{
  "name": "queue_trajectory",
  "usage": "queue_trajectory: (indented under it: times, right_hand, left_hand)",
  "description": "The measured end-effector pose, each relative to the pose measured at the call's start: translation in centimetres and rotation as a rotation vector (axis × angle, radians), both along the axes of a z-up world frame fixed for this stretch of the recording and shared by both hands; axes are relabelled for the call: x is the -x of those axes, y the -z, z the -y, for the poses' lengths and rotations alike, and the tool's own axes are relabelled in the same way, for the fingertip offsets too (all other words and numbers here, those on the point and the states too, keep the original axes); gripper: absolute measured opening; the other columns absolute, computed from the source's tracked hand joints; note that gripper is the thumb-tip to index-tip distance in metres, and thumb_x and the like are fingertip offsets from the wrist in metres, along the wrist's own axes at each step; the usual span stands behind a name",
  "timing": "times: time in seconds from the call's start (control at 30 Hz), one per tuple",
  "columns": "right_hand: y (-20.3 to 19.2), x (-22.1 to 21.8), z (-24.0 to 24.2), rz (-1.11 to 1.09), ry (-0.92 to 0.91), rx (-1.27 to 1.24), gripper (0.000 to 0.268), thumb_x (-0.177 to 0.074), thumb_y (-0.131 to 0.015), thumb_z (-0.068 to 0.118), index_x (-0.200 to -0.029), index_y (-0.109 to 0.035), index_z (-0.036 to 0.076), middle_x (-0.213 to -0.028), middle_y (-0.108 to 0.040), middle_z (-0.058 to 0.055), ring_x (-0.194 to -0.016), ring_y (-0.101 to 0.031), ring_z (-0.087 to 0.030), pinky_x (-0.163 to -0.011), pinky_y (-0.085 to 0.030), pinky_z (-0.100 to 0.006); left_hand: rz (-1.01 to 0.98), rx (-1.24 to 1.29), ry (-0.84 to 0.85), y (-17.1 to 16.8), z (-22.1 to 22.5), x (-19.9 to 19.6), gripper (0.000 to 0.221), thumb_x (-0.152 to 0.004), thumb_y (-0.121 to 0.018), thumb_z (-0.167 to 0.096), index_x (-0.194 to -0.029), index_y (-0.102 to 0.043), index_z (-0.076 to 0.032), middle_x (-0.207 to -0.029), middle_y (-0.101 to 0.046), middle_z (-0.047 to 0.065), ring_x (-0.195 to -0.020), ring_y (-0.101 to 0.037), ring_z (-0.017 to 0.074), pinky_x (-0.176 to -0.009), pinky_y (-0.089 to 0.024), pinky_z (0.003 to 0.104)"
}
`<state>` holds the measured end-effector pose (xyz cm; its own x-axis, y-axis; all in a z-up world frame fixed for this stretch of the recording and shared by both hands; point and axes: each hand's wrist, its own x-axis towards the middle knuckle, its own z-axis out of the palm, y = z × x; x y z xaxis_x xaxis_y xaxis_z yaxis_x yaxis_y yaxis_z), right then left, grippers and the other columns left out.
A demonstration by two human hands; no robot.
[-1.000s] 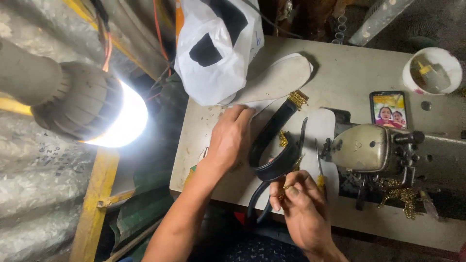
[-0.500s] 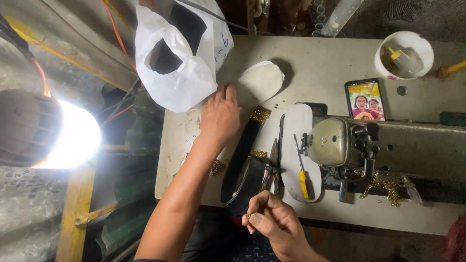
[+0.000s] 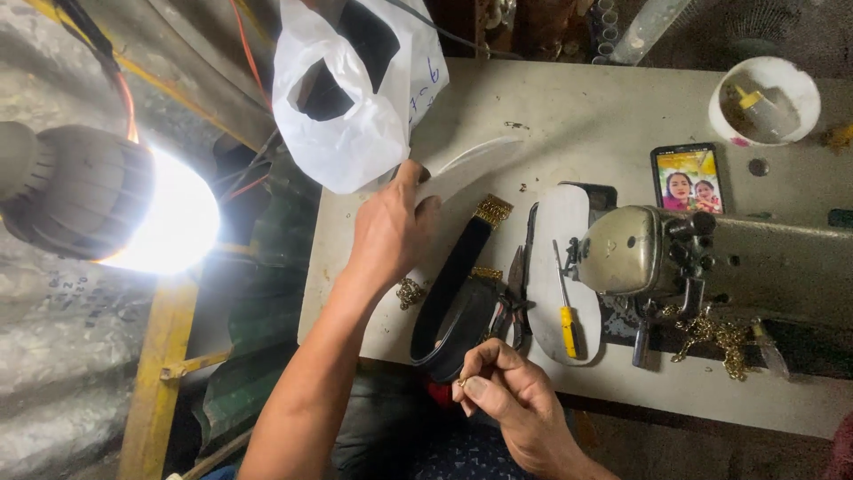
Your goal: Attaching gold-colored decorative links to a black belt using pliers and manual dexterity.
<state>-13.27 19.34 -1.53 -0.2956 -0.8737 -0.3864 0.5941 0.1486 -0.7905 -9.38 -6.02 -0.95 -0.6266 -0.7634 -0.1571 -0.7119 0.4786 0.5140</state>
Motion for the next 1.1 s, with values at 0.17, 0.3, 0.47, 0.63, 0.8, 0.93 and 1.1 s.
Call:
queue_trajectory:
  times: [0.17,0.3,0.47,0.63,0.8,0.93,1.1]
  right_hand:
    - [0.3,0.3,-0.1,0.024,-0.029,0.018,0.008,-0.091,-0.064,0.011,-0.093,-0.066,0.003,-0.079,-0.069,-0.014,-0.072,-0.059,-0.023,-0.065,-0.051,-0.035]
    - [0.3,0.5,0.0,0.02,0.014,-0.027,0.009,-0.092,-0.062,0.008,-0.095,-0.065,0.001,-0.08,-0.07,-0.017,-0.074,-0.063,-0.026,-0.064,-0.051,-0.038]
    - [0.2,0.7,0.4,-0.005,0.055,0.05,0.007,-0.091,-0.062,0.007,-0.095,-0.064,0.001,-0.078,-0.067,-0.017,-0.07,-0.061,-0.025,-0.061,-0.049,-0.037]
    - [-0.7,1.4,0.9,0.024,0.105,0.0,0.007,-0.09,-0.062,0.005,-0.095,-0.063,0.001,-0.081,-0.061,-0.013,-0.075,-0.065,-0.027,-0.06,-0.047,-0.039]
    - [-2.5,2.7,2.1,-0.012,0.09,0.057,0.008,-0.093,-0.061,0.007,-0.098,-0.064,0.004,-0.086,-0.062,-0.011,-0.078,-0.065,-0.026,-0.063,-0.05,-0.037]
    - [-4.3,4.1,3.5,-0.01,0.027,0.238,0.01,-0.094,-0.062,0.01,-0.102,-0.065,0.006,-0.092,-0.062,-0.009,-0.08,-0.063,-0.024,-0.065,-0.056,-0.034]
    - [-7.9,4.8,7.0,-0.149,0.055,0.419,0.012,-0.096,-0.06,0.009,-0.107,-0.067,0.007,-0.103,-0.064,-0.004,-0.082,-0.066,-0.019,-0.067,-0.058,-0.031]
  left_hand:
    - [-0.233,0.395,0.089,-5.2,-2.4,-4.3,0.016,-0.105,-0.049,-0.014,-0.12,-0.055,-0.011,-0.092,-0.059,0.008,-0.066,-0.057,0.0341,-0.045,-0.04,0.046]
    - [-0.344,0.627,0.168,-5.5,-2.6,-8.1,0.035,-0.093,-0.054,0.01,-0.122,-0.064,-0.005,-0.109,-0.071,0.007,-0.083,-0.064,0.0271,-0.068,-0.053,0.037]
    - [-0.174,0.692,0.079,-0.9,-1.8,-11.1,0.04,-0.084,-0.058,0.009,-0.118,-0.069,-0.008,-0.1,-0.073,0.008,-0.081,-0.065,0.0314,-0.063,-0.052,0.043]
    - [0.021,0.762,-0.067,4.0,-0.8,-11.7,0.045,-0.079,-0.051,0.006,-0.12,-0.065,-0.01,-0.099,-0.072,0.006,-0.074,-0.062,0.0327,-0.06,-0.046,0.042]
    - [0.056,0.841,-0.035,5.8,-1.0,-11.9,0.029,-0.08,-0.053,0.005,-0.104,-0.063,-0.009,-0.086,-0.066,0.006,-0.066,-0.057,0.0315,-0.056,-0.039,0.042]
    - [0.048,0.62,0.051,3.7,-2.3,-12.8,0.02,-0.085,-0.047,0.003,-0.09,-0.057,-0.013,-0.071,-0.064,0.006,-0.063,-0.056,0.0343,-0.055,-0.033,0.043]
    - [0.015,0.628,-0.027,4.8,-0.9,-13.1,0.024,-0.083,-0.046,0.004,-0.099,-0.058,-0.011,-0.079,-0.062,0.008,-0.065,-0.053,0.0372,-0.058,-0.038,0.047]
